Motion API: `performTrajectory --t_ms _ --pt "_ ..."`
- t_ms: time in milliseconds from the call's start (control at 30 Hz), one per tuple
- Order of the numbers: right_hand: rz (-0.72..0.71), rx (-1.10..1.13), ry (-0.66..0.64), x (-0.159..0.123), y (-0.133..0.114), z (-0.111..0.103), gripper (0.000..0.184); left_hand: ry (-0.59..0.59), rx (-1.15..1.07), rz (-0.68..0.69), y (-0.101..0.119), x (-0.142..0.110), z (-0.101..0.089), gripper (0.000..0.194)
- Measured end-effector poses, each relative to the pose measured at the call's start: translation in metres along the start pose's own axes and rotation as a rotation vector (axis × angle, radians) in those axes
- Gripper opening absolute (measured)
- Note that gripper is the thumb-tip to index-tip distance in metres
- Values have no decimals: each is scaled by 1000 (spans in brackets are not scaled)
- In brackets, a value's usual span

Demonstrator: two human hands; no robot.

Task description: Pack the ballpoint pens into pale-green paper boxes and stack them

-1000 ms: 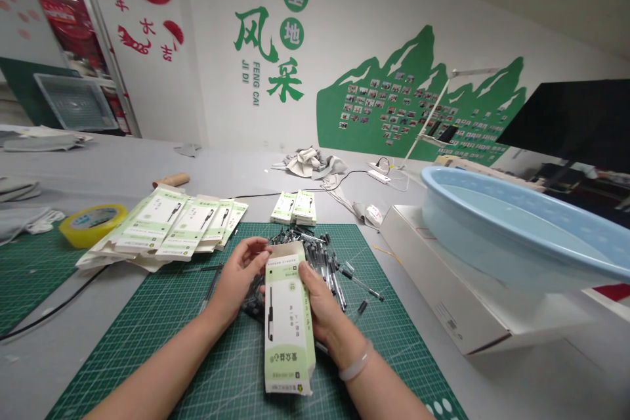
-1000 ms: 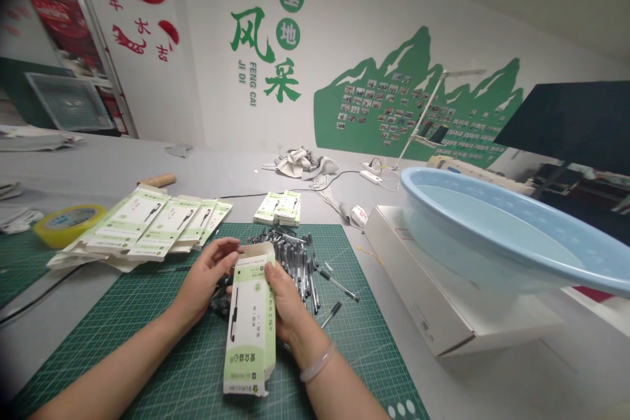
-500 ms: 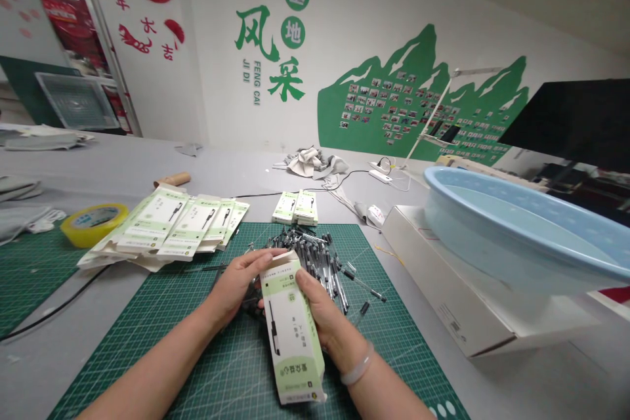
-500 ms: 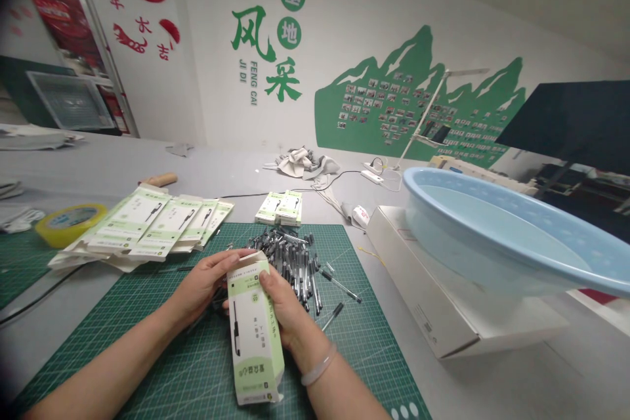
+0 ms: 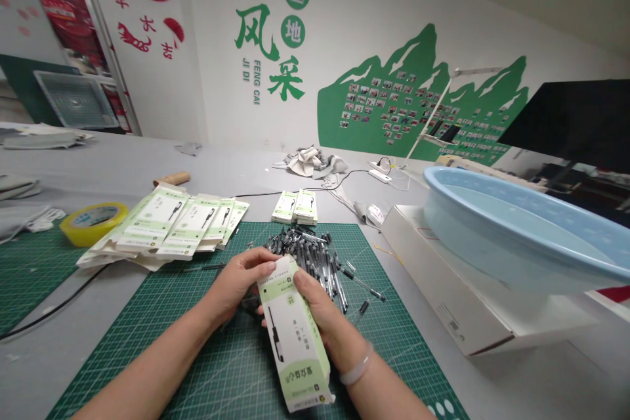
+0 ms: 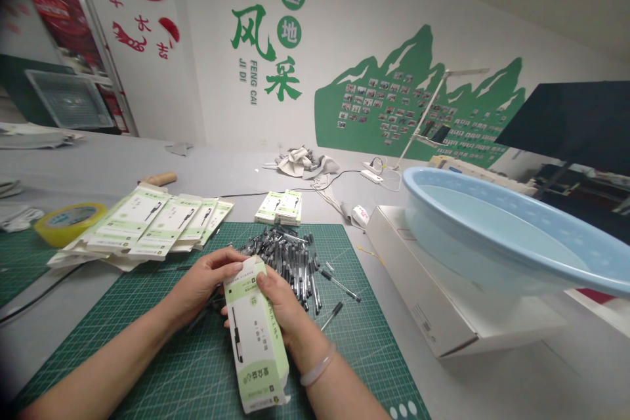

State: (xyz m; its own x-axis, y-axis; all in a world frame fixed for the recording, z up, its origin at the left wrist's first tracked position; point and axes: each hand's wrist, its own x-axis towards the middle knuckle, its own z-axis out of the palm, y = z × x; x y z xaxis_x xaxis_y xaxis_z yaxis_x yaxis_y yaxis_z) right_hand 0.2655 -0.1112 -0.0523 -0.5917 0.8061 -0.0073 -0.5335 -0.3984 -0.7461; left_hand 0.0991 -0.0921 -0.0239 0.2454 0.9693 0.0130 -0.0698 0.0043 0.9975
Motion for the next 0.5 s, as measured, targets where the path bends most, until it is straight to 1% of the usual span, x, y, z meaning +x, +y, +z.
performTrajectory --t_ms 133,267,367,500 --pt "47 -14 -28 -2 -6 9 72 -42 17 31 3 -2 -1 20" --pt "65 -3 -41 -3 -8 14 74 -72 5 23 6 -4 -3 19" --pt "67 31 -8 -2 -6 11 71 -67 59 59 8 -5 -2 19" --pt "50 87 90 1 -4 4 68 -61 154 144 7 -5 1 26"
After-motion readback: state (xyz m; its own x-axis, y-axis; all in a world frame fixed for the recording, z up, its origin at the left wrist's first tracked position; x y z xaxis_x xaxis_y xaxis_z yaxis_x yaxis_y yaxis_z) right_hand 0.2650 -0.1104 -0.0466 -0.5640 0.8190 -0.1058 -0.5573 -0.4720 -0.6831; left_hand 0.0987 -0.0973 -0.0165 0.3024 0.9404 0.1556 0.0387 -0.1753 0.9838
